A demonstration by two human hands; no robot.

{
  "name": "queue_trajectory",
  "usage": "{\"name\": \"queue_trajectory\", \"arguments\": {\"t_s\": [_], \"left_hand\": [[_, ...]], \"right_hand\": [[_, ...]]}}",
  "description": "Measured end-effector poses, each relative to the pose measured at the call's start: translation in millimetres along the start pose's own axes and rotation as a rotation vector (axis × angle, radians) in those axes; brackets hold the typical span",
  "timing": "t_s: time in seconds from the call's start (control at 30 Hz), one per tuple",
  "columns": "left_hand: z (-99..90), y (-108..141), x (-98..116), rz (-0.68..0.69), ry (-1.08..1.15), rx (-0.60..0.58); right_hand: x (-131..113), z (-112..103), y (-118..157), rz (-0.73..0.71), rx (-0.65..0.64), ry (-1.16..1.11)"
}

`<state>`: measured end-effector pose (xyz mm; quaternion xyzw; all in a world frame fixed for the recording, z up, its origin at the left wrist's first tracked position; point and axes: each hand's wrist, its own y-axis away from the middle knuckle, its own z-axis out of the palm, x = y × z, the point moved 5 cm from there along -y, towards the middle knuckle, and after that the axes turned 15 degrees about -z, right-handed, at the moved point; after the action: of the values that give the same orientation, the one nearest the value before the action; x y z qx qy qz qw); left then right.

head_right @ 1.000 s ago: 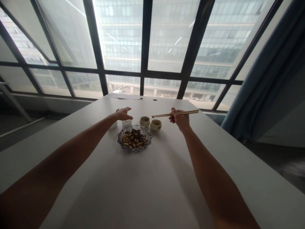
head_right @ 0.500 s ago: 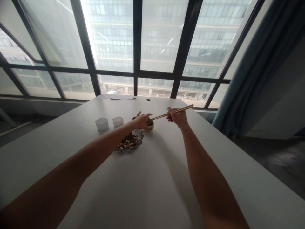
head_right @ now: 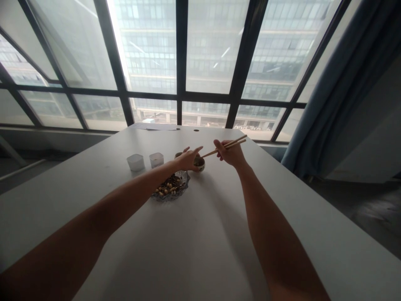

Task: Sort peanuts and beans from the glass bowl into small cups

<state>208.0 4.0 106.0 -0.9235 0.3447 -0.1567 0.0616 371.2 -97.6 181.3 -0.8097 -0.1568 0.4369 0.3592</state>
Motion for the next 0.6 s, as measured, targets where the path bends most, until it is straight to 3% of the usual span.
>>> {"name": "queue_trajectory", "arguments": {"t_s": [0.2,0.3,0.4,0.5,0.6], "left_hand": [[1.7,-1.8,-4.0,-0.112,0.011,-0.079],[-9.7,5.7,-12.0,-0.126,-0.017,-0.082],[-34.1,26.0,-33.9,-0.137,-0.004,0.030],[-63.1,60.6,-68.9,-0.168,0.033,0.243],[-82.5,102.4,-109.4,-0.285,-0.002,0.436]], "right_hand": [[-16.9,-10.2,-4.0,-0.016,0.198,-0.066],[-22.6,-7.4,-5.7,0.022,0.189,-0.134],[-29.4,5.4,-5.5,0.037,0.092,-0.170],[-36.1,30.5,-0.3,0.062,-0.122,-0.204],[-42.3,57.8,9.1,0.053,-0.342,-0.220]]}}
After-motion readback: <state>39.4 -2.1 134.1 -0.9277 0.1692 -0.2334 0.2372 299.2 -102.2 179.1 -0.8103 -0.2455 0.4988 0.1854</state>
